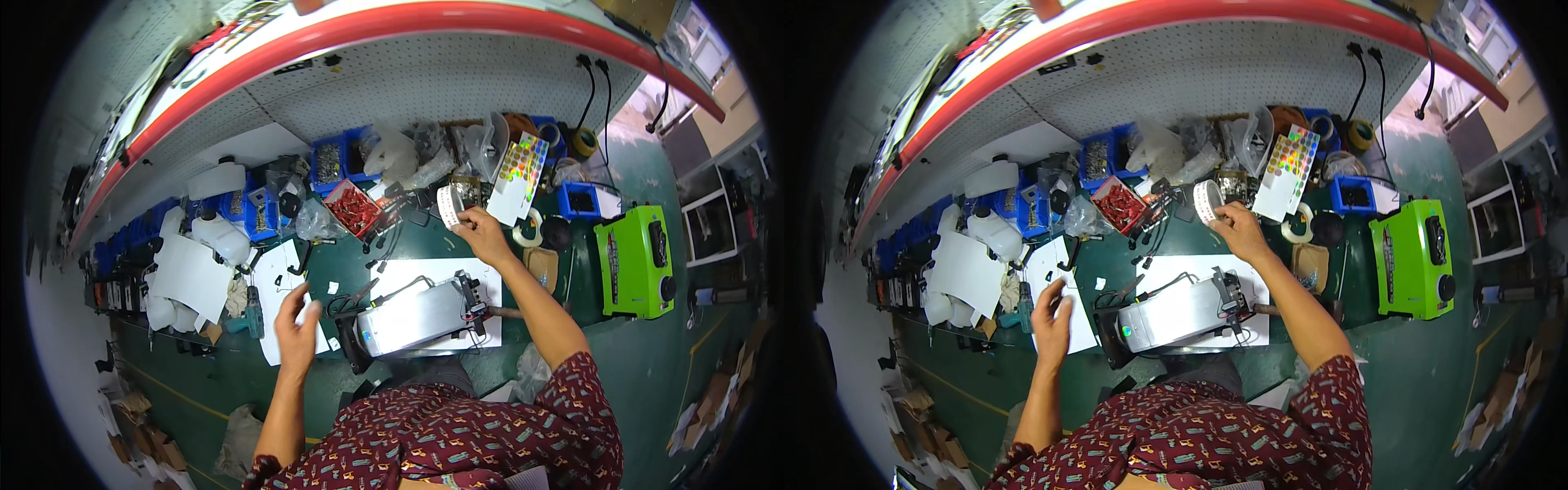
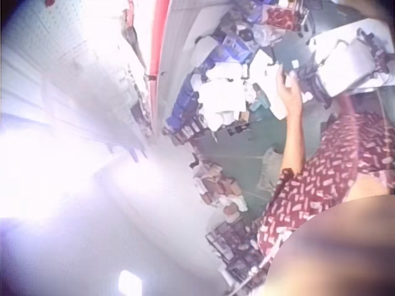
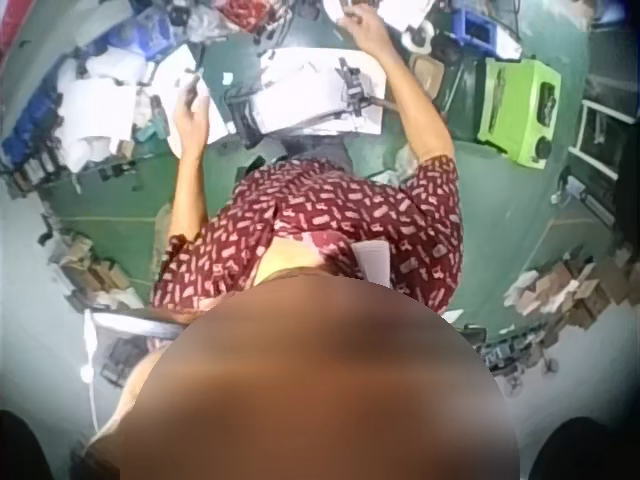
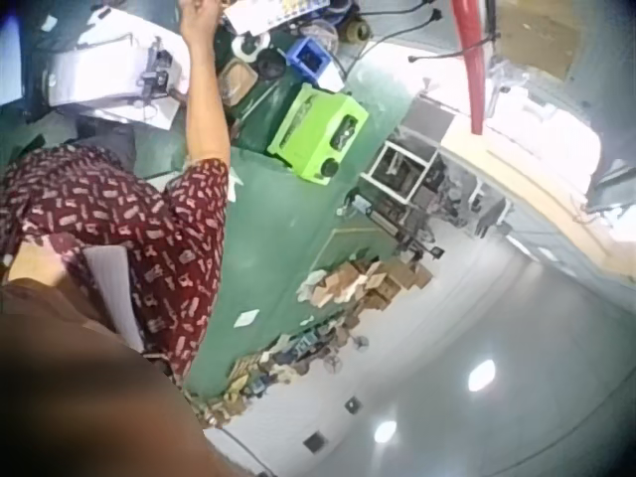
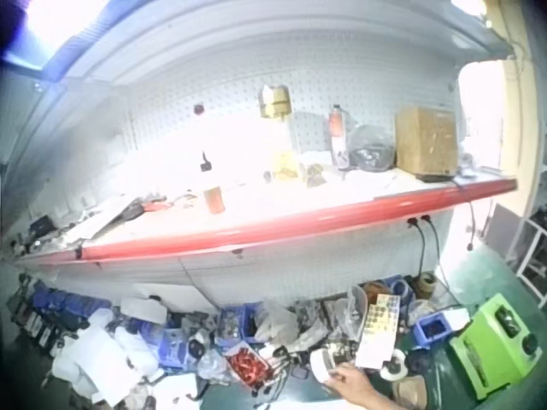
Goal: The person assembles a small electronic device by connecting wires and securing components with tape. They then use a power drill to fasten screws into a green plastic housing, completing the assembly.
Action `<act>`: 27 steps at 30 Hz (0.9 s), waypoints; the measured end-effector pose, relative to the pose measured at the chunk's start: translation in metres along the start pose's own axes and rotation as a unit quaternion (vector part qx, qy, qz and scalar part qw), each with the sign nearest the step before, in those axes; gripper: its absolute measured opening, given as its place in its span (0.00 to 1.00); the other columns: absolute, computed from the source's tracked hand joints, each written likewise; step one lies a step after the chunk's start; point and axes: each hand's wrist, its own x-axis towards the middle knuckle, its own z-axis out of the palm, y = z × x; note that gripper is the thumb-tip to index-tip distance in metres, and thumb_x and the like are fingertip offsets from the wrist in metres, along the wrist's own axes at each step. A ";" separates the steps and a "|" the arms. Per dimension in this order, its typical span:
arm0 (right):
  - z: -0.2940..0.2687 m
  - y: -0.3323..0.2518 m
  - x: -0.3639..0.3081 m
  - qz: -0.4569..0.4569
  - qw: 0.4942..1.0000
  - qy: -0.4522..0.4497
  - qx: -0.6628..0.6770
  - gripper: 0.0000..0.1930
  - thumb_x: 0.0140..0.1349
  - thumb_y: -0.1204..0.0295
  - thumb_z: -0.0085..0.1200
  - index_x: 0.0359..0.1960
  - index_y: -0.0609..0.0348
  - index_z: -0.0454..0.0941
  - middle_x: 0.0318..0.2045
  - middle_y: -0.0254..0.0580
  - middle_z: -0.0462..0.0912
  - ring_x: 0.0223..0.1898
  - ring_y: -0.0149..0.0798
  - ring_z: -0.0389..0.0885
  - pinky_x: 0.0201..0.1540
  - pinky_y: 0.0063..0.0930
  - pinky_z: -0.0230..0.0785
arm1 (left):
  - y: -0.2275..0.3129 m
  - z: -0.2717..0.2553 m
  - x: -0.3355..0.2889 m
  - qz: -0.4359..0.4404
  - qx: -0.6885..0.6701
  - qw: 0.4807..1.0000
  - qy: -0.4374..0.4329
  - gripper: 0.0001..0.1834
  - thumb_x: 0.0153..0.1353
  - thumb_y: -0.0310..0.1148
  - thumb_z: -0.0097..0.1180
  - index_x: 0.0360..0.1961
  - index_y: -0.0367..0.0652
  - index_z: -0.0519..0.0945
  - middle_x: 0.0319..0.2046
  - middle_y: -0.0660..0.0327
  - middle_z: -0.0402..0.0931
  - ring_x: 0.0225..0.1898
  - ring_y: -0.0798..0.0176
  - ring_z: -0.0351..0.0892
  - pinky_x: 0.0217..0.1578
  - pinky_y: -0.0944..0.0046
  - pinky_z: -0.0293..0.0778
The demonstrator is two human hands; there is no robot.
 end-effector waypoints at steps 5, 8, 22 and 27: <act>0.011 -0.156 -0.049 0.027 0.971 -0.107 0.213 0.12 0.71 0.68 0.64 0.50 0.62 0.84 0.39 0.32 0.87 0.34 0.23 0.80 0.39 0.22 0.76 | 0.083 0.055 0.028 0.239 0.033 0.962 -0.128 0.33 0.65 0.33 0.66 0.70 0.36 0.72 0.68 0.46 0.72 0.72 0.47 0.70 0.74 0.50 0.60; 0.042 -0.200 -0.091 0.053 0.943 -0.140 0.296 0.12 0.71 0.69 0.64 0.49 0.65 0.84 0.39 0.34 0.86 0.36 0.25 0.83 0.39 0.21 0.78 | 0.088 0.068 0.011 0.297 0.024 0.948 -0.110 0.27 0.66 0.30 0.64 0.65 0.37 0.75 0.62 0.45 0.76 0.68 0.43 0.71 0.75 0.39 0.50; 0.125 -0.266 -0.173 -0.086 0.991 -0.104 0.020 0.20 0.59 0.77 0.69 0.53 0.63 0.82 0.40 0.38 0.88 0.40 0.28 0.85 0.44 0.25 0.78 | 0.026 -0.045 -0.096 0.286 0.108 0.921 -0.243 0.13 0.69 0.37 0.61 0.51 0.44 0.81 0.42 0.54 0.80 0.52 0.47 0.79 0.72 0.34 0.51; 0.139 -0.262 -0.191 0.059 0.949 -0.290 0.113 0.17 0.64 0.77 0.65 0.53 0.68 0.79 0.35 0.31 0.81 0.36 0.23 0.77 0.41 0.21 0.73 | -0.001 -0.081 -0.128 0.280 0.098 0.908 -0.297 0.14 0.70 0.41 0.61 0.49 0.46 0.83 0.39 0.55 0.81 0.51 0.49 0.80 0.72 0.34 0.53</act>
